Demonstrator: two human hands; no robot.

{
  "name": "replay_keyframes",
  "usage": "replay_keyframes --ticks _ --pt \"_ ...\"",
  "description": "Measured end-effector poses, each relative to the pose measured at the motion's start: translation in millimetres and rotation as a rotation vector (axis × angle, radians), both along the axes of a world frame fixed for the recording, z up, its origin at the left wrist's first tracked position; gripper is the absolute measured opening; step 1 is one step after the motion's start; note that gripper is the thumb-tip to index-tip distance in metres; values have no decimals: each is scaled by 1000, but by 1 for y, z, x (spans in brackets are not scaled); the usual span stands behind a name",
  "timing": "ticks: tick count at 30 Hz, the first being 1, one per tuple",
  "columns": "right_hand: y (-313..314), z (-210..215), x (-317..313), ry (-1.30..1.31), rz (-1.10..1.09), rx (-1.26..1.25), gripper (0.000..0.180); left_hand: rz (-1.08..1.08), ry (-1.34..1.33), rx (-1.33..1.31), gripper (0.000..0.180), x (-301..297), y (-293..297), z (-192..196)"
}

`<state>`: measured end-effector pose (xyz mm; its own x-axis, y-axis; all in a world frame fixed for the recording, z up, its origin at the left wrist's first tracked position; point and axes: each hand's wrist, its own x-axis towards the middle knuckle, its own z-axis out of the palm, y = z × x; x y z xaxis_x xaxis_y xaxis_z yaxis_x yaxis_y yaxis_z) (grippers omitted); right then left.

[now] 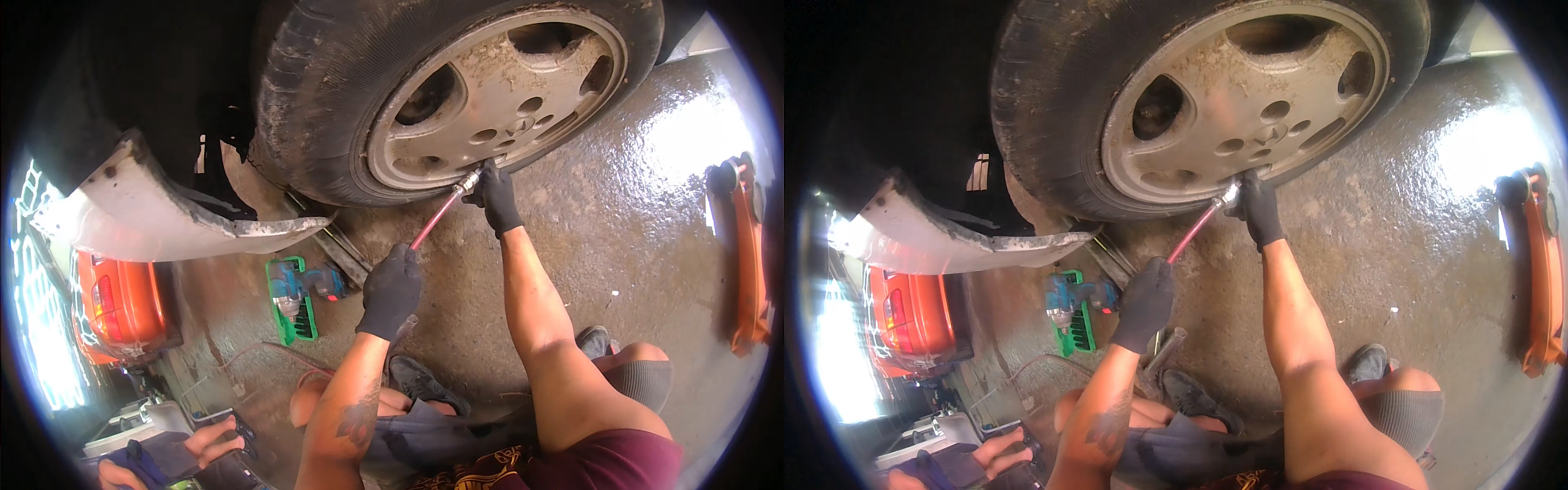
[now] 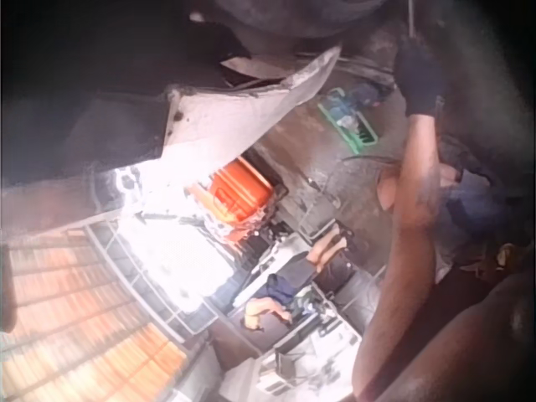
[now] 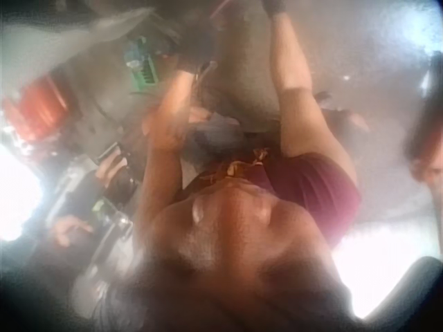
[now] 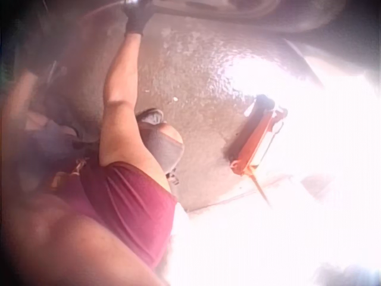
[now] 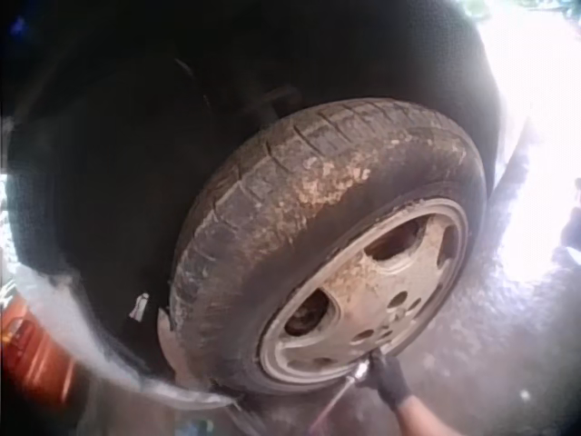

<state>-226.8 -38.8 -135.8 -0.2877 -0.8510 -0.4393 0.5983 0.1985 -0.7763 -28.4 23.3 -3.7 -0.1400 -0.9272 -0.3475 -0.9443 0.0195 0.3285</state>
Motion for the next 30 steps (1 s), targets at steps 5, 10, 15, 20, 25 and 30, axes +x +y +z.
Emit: replay_keyframes --ticks 5,10,15,20,25,30 --pt "2 14 -6 113 72 78 42 -18 2 -29 25 0 4 -1" --pt "-1 0 -4 -110 70 54 44 -27 -92 -4 26 -3 -2 3" --pt "-5 -39 4 -286 -52 -11 42 -40 -97 -61 27 -6 -1 10" --pt "-7 -39 15 -371 -183 -10 40 -39 -108 -85 27 -5 -1 11" --pt "-6 -35 18 -209 -141 -4 46 -43 -106 -83 26 -2 1 11" --pt "-7 -22 21 -76 -132 -3 54 -42 -69 -118 26 1 1 9"
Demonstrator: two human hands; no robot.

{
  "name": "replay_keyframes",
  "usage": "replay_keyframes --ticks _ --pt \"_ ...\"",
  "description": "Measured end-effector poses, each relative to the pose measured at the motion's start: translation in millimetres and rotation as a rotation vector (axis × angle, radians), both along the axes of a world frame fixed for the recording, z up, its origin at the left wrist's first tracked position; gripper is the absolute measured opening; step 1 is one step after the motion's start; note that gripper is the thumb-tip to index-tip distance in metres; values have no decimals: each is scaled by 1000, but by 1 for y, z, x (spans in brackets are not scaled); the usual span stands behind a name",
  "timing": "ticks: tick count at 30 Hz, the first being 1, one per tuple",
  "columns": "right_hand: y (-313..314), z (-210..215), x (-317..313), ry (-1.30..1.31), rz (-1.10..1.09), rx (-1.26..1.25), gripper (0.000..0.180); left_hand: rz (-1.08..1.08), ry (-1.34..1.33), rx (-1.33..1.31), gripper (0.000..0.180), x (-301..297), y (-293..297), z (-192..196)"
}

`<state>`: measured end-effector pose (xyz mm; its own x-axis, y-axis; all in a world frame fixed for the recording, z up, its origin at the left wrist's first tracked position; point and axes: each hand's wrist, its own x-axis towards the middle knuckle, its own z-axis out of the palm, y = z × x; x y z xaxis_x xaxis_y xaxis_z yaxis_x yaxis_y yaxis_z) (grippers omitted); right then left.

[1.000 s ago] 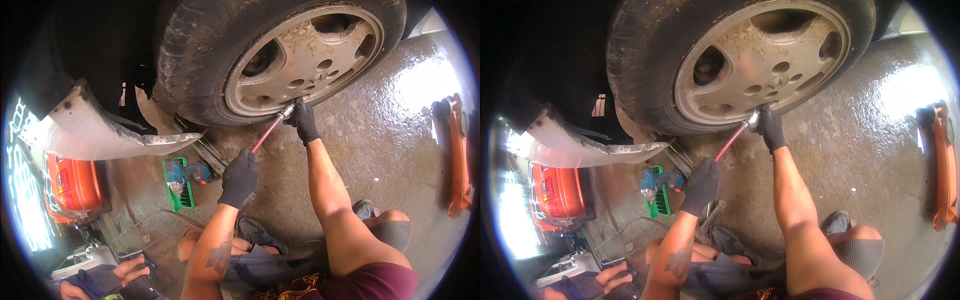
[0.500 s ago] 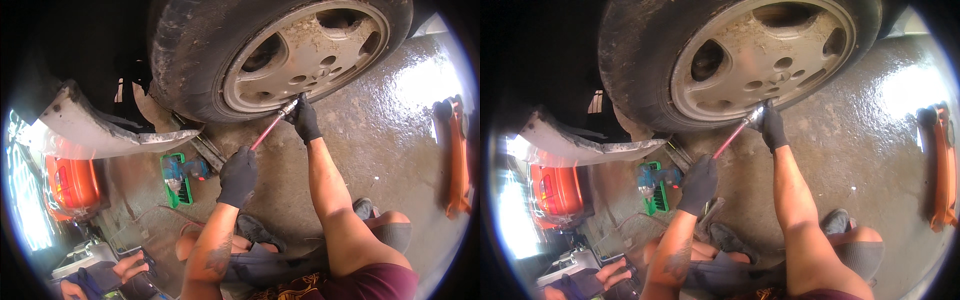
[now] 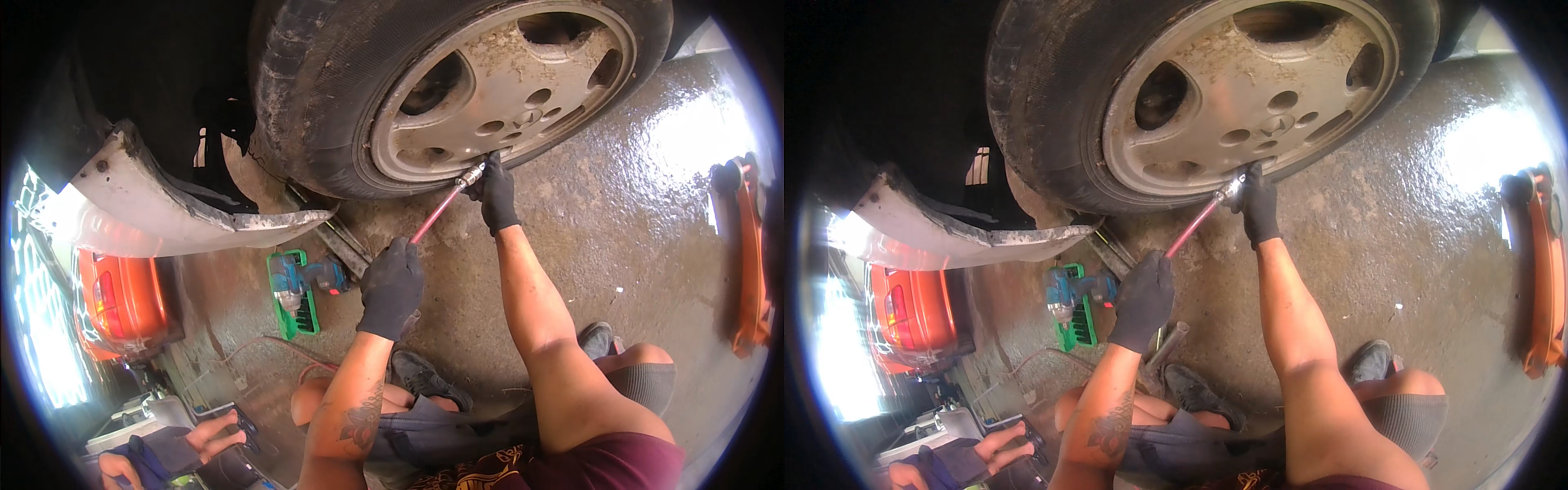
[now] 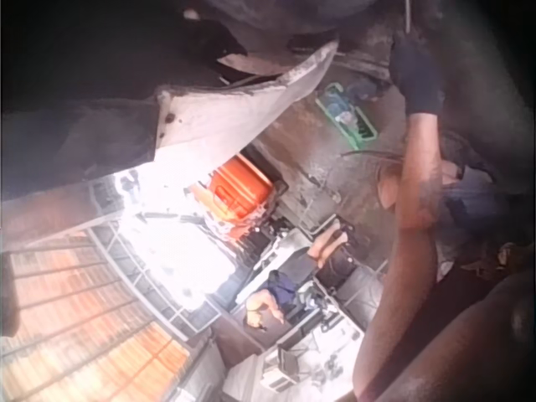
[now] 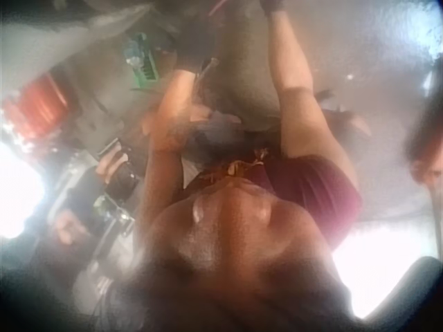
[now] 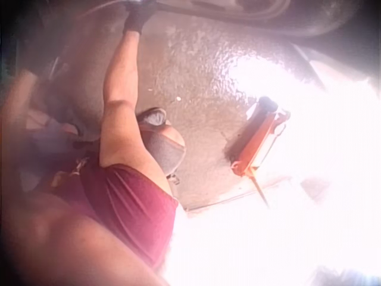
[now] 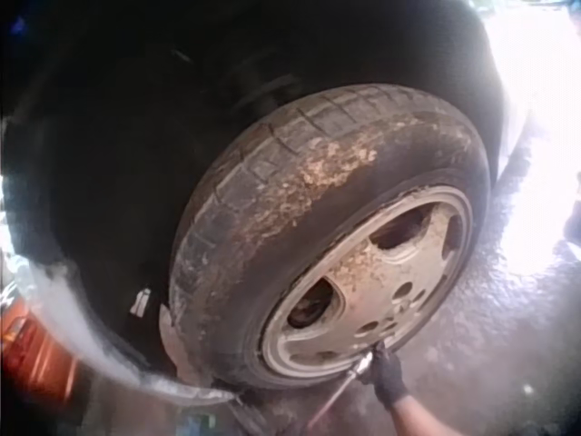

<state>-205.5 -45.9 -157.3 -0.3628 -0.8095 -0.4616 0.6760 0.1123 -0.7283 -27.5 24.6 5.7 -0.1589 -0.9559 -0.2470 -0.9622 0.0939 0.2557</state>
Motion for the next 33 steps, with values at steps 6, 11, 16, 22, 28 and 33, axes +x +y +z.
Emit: replay_keyframes --ticks 6,11,16,22,28,33 --pt "-6 10 -11 665 181 65 37 18 -18 41 26 -4 -4 0" --pt "-8 13 -24 1692 592 115 12 34 9 37 27 -4 -8 -4" --pt "-15 21 -23 1579 589 254 10 -34 51 -29 26 -2 -8 -10" --pt "-20 13 -23 1393 549 256 14 7 29 40 26 -7 -9 -4" --pt "-19 25 -25 1357 606 296 17 25 38 59 26 -8 -8 0" --pt "-19 26 -24 1236 592 339 19 20 54 57 26 -8 -6 0"
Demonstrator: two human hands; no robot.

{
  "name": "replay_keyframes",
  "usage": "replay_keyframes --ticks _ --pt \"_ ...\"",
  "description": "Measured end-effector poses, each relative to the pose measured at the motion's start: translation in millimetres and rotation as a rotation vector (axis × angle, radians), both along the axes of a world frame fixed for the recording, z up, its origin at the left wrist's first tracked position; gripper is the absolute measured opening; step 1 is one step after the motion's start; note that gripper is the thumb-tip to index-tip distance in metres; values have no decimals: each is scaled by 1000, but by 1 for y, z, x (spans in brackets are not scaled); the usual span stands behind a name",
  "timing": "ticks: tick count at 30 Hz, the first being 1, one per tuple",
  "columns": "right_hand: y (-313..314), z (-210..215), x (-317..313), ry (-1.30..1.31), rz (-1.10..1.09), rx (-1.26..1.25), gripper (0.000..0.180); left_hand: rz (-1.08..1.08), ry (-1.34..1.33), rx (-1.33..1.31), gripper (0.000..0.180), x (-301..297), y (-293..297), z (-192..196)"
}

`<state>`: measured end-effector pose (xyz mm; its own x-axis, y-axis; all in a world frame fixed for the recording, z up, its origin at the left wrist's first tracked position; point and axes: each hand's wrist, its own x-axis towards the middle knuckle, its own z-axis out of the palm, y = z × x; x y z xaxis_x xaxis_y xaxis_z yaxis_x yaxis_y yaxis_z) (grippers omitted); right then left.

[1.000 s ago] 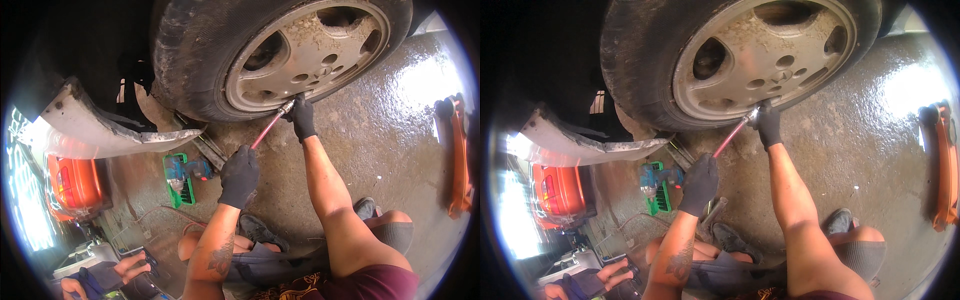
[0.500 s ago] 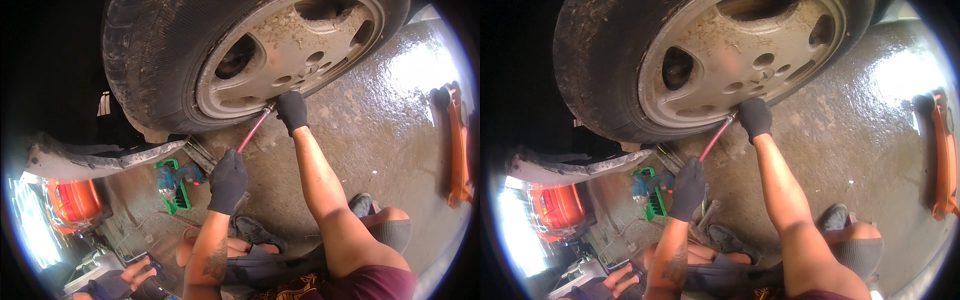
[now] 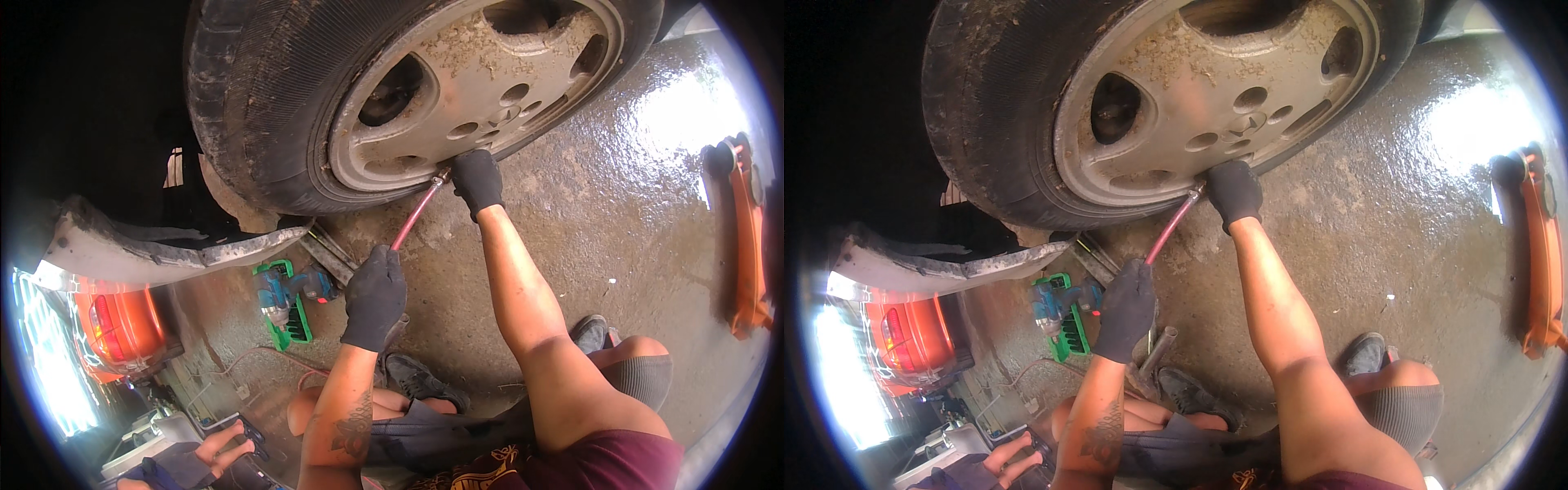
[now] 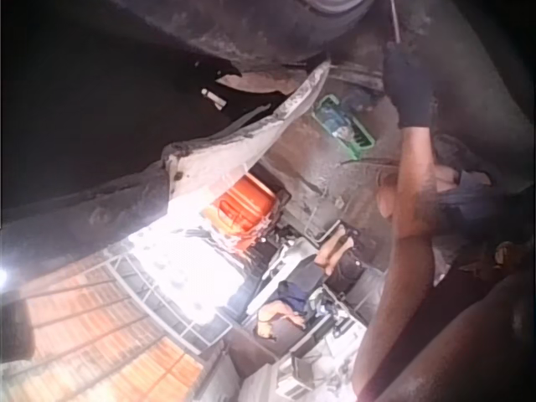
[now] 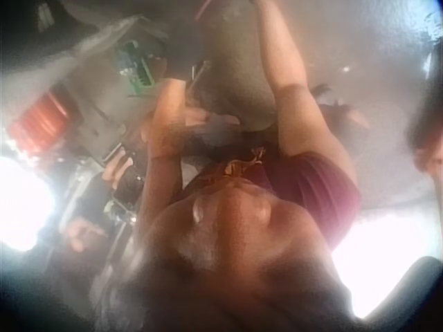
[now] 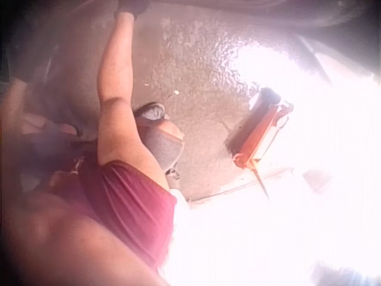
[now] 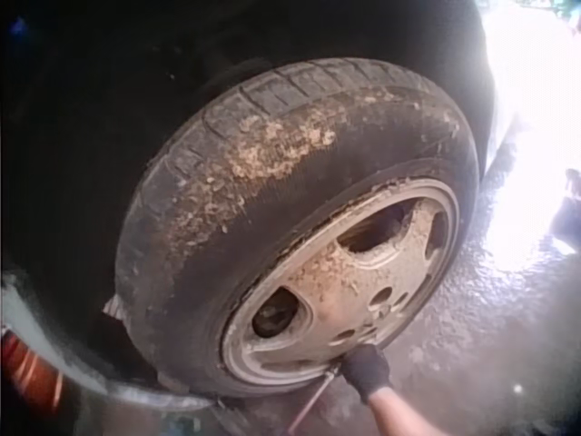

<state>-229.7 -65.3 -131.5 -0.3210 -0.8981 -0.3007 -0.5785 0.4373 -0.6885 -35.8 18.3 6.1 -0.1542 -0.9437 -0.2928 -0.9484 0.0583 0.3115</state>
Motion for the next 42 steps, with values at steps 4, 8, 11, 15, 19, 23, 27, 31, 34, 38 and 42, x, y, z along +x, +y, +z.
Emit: replay_keyframes --ticks 4,8,11,15,19,23,27,31,34,38,42 --pt "0 -1 0 -9 -19 29 21 -18 18 -20 25 1 1 -2" --pt "-1 2 1 -34 -40 46 22 -32 26 -37 25 4 2 -5" --pt "0 11 1 -37 -24 58 22 -25 8 -15 25 3 1 -2" --pt "0 13 -1 -115 -86 75 23 -32 -8 -18 25 1 1 -2" --pt "0 15 -2 -168 -122 86 24 -25 0 -13 24 0 1 -1" --pt "-2 6 -2 -140 -99 93 25 -28 -10 -23 25 0 2 -2" --pt "-1 14 -2 -137 -73 100 26 -32 -46 4 30 2 1 -2" --pt "-2 9 -2 -110 -72 100 27 -34 -44 13 30 0 1 -1" --pt "-2 11 -3 -96 -48 97 28 -28 -25 0 27 0 2 -1" --pt "-3 6 -3 -134 -88 92 28 -43 3 -21 25 2 2 -5" --pt "-2 11 -2 -158 -106 73 28 -34 8 -29 24 1 2 -4"
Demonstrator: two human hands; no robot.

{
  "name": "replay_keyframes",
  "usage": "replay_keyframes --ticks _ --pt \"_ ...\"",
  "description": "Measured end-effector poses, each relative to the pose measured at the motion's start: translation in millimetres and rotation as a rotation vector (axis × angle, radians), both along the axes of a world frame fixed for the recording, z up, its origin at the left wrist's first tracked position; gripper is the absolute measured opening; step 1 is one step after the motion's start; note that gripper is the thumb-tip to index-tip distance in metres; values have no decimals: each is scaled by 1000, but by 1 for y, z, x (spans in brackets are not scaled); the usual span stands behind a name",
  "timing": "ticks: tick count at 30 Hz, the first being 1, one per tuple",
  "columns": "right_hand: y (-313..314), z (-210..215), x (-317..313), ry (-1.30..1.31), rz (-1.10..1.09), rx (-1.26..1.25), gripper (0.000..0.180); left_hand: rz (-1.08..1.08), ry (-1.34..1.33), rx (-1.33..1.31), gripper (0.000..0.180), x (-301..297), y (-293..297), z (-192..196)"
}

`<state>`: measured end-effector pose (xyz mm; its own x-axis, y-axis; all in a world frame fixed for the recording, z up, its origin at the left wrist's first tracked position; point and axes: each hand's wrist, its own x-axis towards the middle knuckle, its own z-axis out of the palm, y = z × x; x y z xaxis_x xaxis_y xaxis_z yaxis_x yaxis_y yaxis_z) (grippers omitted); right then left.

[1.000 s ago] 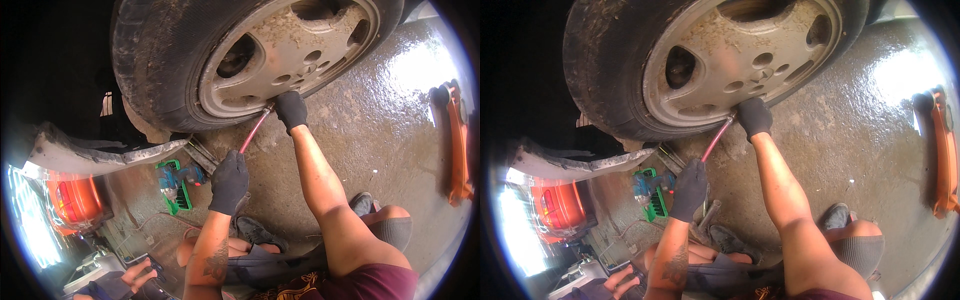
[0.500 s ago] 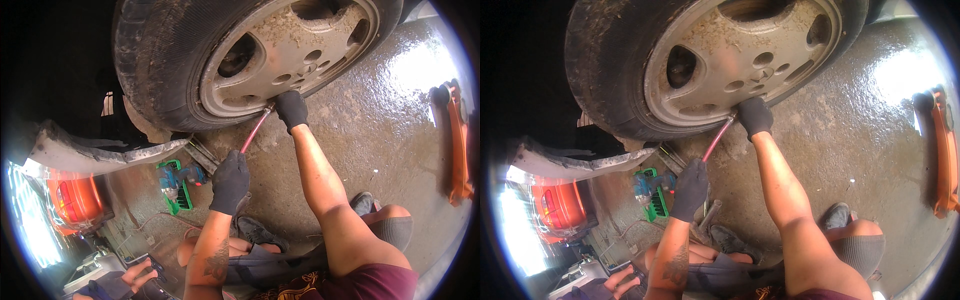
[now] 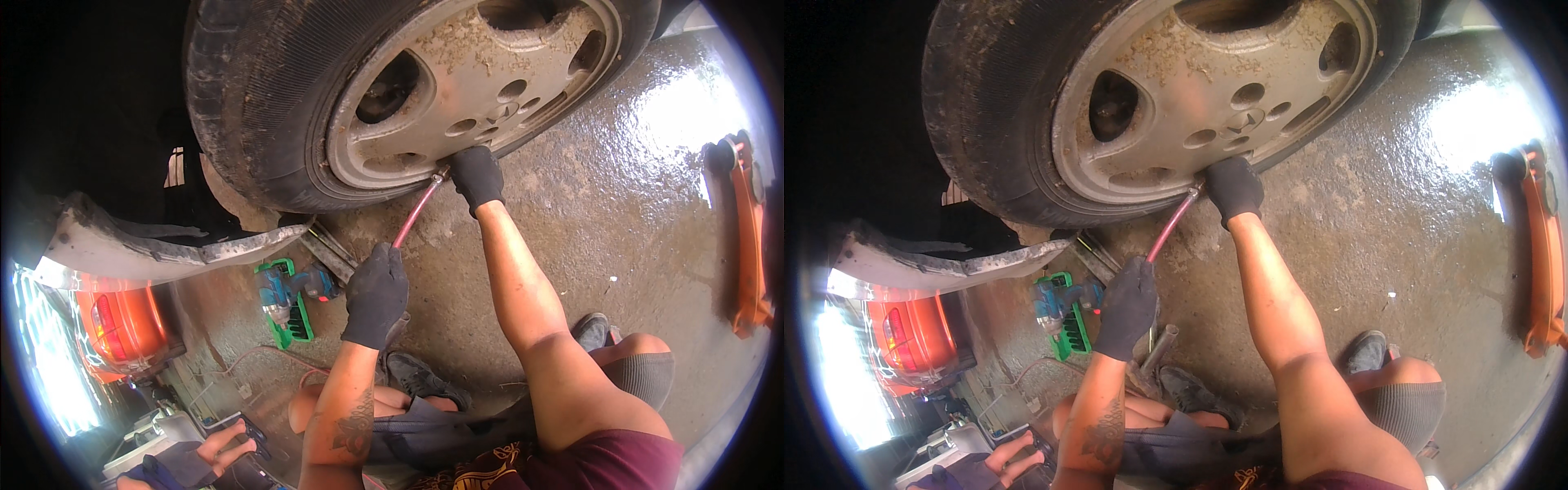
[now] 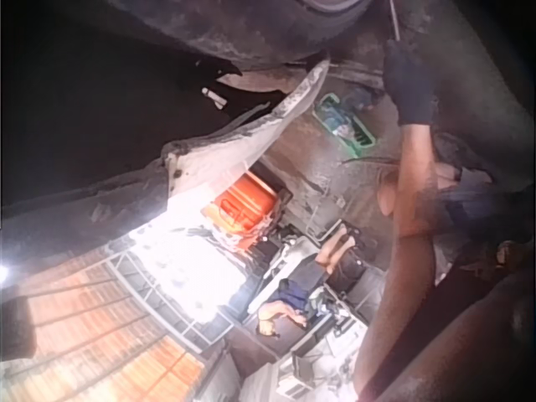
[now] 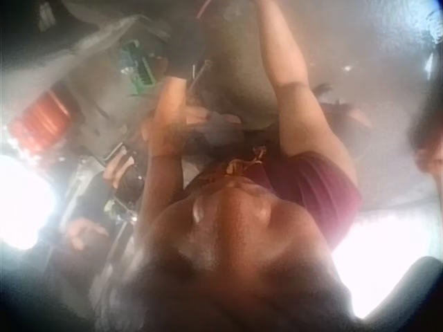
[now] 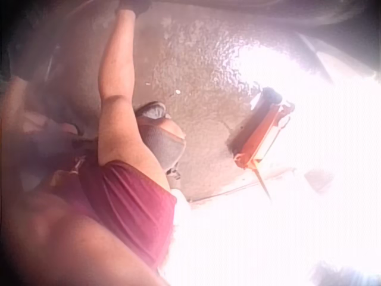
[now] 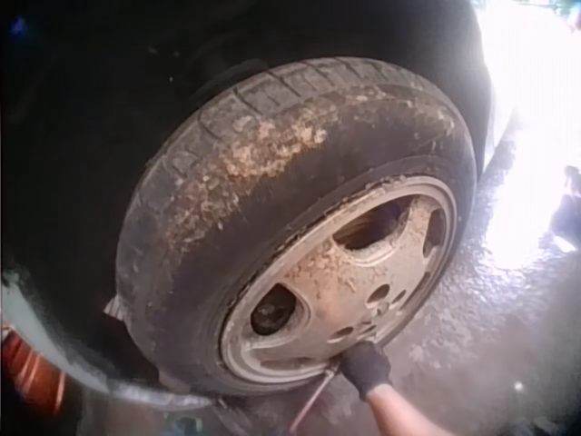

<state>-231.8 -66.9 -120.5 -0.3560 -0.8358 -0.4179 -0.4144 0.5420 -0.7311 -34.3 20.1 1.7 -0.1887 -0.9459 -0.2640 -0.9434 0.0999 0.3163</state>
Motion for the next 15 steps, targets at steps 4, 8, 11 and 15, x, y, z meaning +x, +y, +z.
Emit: replay_keyframes --ticks 4,8,11,15 --pt "-1 -4 0 20 26 -7 26 9 -11 16 23 -2 -1 2" --pt "-1 1 0 -3 15 -19 24 0 -2 3 25 0 -1 0" --pt "-1 -2 0 23 33 -19 25 -34 -64 21 26 0 -2 2" --pt "-2 -10 -1 -6 -3 -14 27 -29 -55 16 26 -2 -1 3"
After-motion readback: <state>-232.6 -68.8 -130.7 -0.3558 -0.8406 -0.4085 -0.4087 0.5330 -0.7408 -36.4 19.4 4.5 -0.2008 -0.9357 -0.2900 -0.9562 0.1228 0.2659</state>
